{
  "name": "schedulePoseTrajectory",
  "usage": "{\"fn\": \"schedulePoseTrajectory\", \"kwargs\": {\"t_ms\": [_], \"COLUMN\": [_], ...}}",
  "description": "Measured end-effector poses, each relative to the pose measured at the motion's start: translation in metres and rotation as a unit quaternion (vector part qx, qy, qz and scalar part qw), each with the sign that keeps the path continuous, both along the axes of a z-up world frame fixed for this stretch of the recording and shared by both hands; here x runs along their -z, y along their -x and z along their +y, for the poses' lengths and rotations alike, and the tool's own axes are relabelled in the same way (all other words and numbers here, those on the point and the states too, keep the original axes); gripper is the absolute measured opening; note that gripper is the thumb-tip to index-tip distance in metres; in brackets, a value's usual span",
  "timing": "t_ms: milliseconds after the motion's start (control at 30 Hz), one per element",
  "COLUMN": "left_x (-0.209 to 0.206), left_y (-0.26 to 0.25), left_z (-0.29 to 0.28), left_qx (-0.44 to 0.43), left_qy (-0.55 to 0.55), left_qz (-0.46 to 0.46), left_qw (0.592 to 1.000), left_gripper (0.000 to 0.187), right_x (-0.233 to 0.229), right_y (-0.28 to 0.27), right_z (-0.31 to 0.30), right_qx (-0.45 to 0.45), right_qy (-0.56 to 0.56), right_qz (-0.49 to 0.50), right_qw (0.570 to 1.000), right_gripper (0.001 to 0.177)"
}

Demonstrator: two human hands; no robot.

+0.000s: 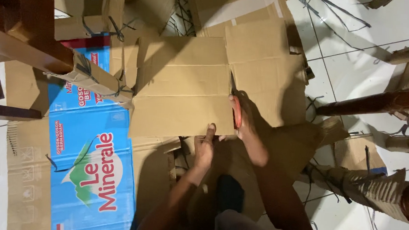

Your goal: Wrapping a wooden chair leg with cardboard and securing it with wire ties

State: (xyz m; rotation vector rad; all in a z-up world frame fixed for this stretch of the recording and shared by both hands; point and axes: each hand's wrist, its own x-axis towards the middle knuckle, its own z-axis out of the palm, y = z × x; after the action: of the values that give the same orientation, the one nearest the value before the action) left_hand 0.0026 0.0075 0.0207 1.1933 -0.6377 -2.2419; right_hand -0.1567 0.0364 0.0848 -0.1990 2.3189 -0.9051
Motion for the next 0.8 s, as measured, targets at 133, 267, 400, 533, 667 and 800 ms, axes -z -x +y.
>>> {"fn": "schedulePoseTrajectory", "kwargs": {"t_ms": [133, 267, 400, 533, 667, 800], "left_x": [0.005, 0.030, 0.033, 0.001, 0.024, 0.072], "left_y": [0.006, -0.001, -0.017, 0.002, -0.016, -0.033], "left_z": [0.006, 0.010, 0.006, 0.008, 0.012, 0.015], "left_qx": [-0.013, -0.007, -0.005, 0.008, -0.002, -0.008], "left_qy": [-0.010, -0.008, 0.010, 0.049, 0.022, 0.030], "left_qz": [0.012, 0.006, -0.023, -0.003, 0.013, 0.005], "left_qw": [1.000, 1.000, 1.000, 0.999, 1.000, 1.000], "left_gripper": [0.008, 0.008, 0.007, 0.008, 0.008, 0.009], "right_x": [0.000, 0.026, 0.032, 0.001, -0.028, -0.010], "right_y": [-0.006, -0.005, 0.002, 0.000, 0.002, -0.001], "right_z": [0.007, 0.017, 0.017, 0.006, 0.007, 0.011], "right_qx": [0.216, 0.240, 0.226, 0.232, 0.211, 0.208], "right_qy": [0.253, 0.283, 0.214, 0.235, 0.230, 0.249], "right_qz": [-0.160, -0.198, -0.176, -0.198, -0.172, -0.144], "right_qw": [0.929, 0.907, 0.934, 0.923, 0.934, 0.935], "right_gripper": [0.040, 0.032, 0.050, 0.034, 0.030, 0.036]}}
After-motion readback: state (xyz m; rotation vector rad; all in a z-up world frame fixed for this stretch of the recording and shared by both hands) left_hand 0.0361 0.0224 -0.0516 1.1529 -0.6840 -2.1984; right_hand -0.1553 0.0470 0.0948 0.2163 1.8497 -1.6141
